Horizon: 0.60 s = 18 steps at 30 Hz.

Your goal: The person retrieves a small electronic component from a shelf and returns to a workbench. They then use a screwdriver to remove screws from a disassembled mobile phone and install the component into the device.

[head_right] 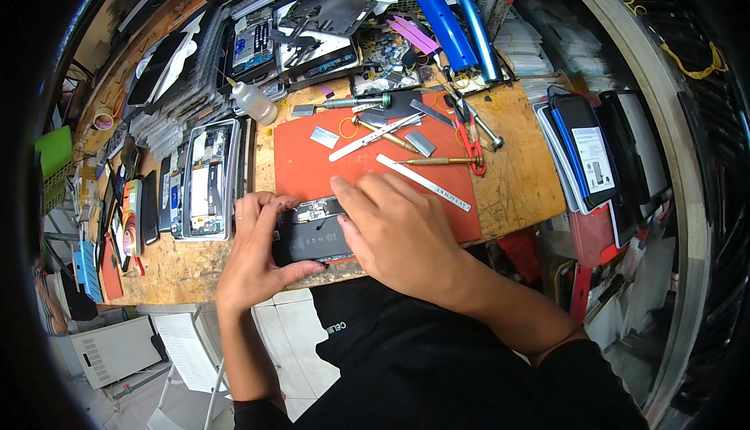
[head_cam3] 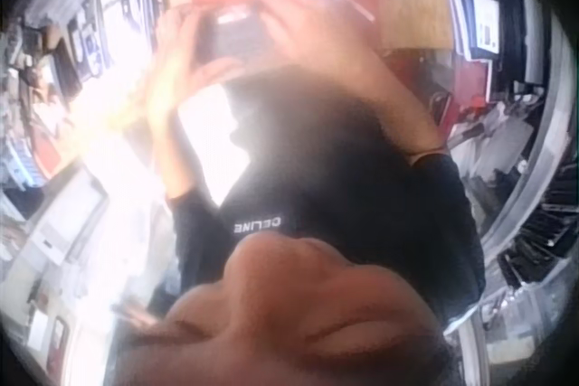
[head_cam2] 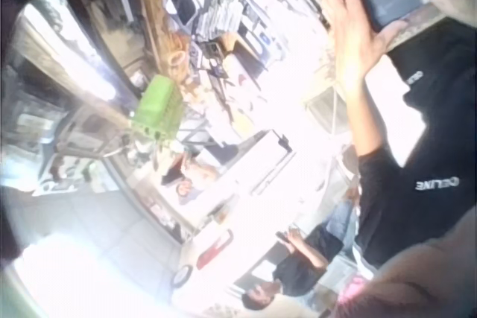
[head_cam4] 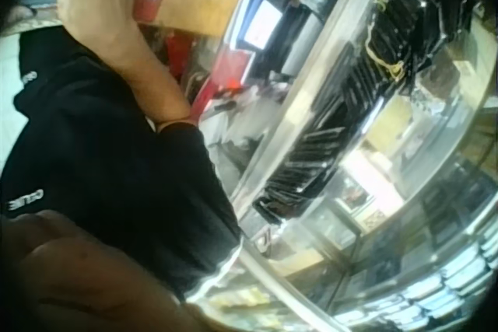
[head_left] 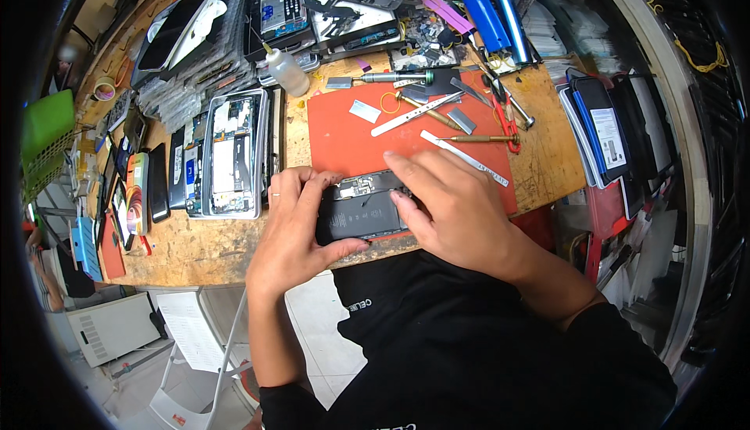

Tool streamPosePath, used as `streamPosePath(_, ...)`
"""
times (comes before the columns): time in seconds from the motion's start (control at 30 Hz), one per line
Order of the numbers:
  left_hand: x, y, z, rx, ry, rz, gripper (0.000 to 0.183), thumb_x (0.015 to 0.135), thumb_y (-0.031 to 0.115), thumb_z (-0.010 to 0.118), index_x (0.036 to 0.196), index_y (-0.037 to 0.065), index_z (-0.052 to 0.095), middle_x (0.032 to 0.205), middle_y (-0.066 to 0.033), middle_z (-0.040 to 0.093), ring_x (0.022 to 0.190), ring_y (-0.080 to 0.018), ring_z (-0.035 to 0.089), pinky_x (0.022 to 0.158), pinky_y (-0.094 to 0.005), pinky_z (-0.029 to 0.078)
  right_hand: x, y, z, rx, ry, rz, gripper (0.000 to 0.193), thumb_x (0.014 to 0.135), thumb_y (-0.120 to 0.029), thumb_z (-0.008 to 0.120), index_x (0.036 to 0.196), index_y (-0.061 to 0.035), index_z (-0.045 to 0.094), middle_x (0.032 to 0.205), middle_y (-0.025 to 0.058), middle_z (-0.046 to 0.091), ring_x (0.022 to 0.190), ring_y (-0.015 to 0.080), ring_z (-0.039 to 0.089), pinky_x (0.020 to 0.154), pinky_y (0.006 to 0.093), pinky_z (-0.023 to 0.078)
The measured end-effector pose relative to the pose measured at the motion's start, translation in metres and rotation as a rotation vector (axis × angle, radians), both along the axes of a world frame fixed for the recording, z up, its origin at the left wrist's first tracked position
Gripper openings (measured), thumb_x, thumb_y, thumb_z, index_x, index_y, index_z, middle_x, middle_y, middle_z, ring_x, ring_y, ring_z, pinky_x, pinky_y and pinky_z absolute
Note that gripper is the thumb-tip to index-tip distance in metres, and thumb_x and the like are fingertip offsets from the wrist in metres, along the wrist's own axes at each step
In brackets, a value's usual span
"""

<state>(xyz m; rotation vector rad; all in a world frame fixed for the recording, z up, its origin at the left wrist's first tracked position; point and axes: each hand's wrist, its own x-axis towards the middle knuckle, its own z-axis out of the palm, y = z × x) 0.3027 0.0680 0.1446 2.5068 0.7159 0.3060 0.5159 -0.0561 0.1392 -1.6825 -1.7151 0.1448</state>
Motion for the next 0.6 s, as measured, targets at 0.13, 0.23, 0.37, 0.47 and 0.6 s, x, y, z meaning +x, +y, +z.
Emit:
streamPosePath(0.13, -0.001, -0.011, 0.0, -0.02, -0.072, 0.045, 0.079, 0.061, 0.023, 0.095, 0.128, 0.007, 0.057, 0.118, -0.0171, 0.047, 0.11, -0.036, 0.047, 0.097, -0.0448, 0.043, 0.006, 0.002, -0.001, 0.083, 0.045, -0.037, 0.043, 0.084, -0.011, 0.076, 0.124, 0.0017, 0.064, 0.106, 0.0164, 0.065, 0.093, 0.0329, 0.065, 0.079, 0.0411, 0.053)
streamPosePath(0.23, 0.007, -0.015, -0.002, 0.037, -0.11, 0.01, 0.082, 0.055, 0.02, 0.096, 0.127, 0.006, 0.058, 0.114, -0.0147, 0.047, 0.109, -0.0344, 0.048, 0.093, -0.0439, 0.046, 0.01, 0.014, -0.007, -0.079, 0.318, 0.059, 0.029, 0.087, -0.01, 0.075, 0.113, 0.0022, 0.067, 0.1, 0.0144, 0.07, 0.089, 0.0279, 0.069, 0.08, 0.0389, 0.054)
streamPosePath(0.37, 0.014, -0.013, -0.003, 0.07, -0.104, -0.004, 0.084, 0.054, 0.022, 0.097, 0.127, 0.006, 0.058, 0.118, -0.0157, 0.049, 0.111, -0.0347, 0.05, 0.094, -0.044, 0.046, 0.025, 0.028, -0.014, -0.224, 0.49, 0.191, 0.014, 0.091, -0.006, 0.071, 0.102, 0.0027, 0.069, 0.093, 0.0125, 0.073, 0.086, 0.021, 0.071, 0.079, 0.0341, 0.054)
streamPosePath(0.47, 0.013, -0.012, -0.005, 0.036, -0.148, -0.018, 0.071, 0.067, 0.025, 0.09, 0.127, 0.005, 0.059, 0.116, -0.0153, 0.054, 0.111, -0.035, 0.052, 0.094, -0.0441, 0.044, 0.028, 0.03, -0.02, -0.231, 0.558, 0.224, 0.014, 0.092, -0.01, 0.07, 0.099, 0.002, 0.069, 0.09, 0.0172, 0.072, 0.085, 0.0302, 0.071, 0.075, 0.0398, 0.053)
streamPosePath(0.6, 0.016, -0.013, -0.015, -0.035, -0.283, 0.049, 0.048, 0.084, 0.022, 0.077, 0.124, 0.003, 0.061, 0.11, -0.0152, 0.06, 0.105, -0.0348, 0.054, 0.094, -0.0438, 0.042, 0.028, 0.031, -0.025, -0.173, 0.509, 0.233, 0.012, 0.092, -0.009, 0.069, 0.098, 0.0015, 0.07, 0.09, 0.0164, 0.072, 0.085, 0.0313, 0.069, 0.075, 0.0407, 0.052)
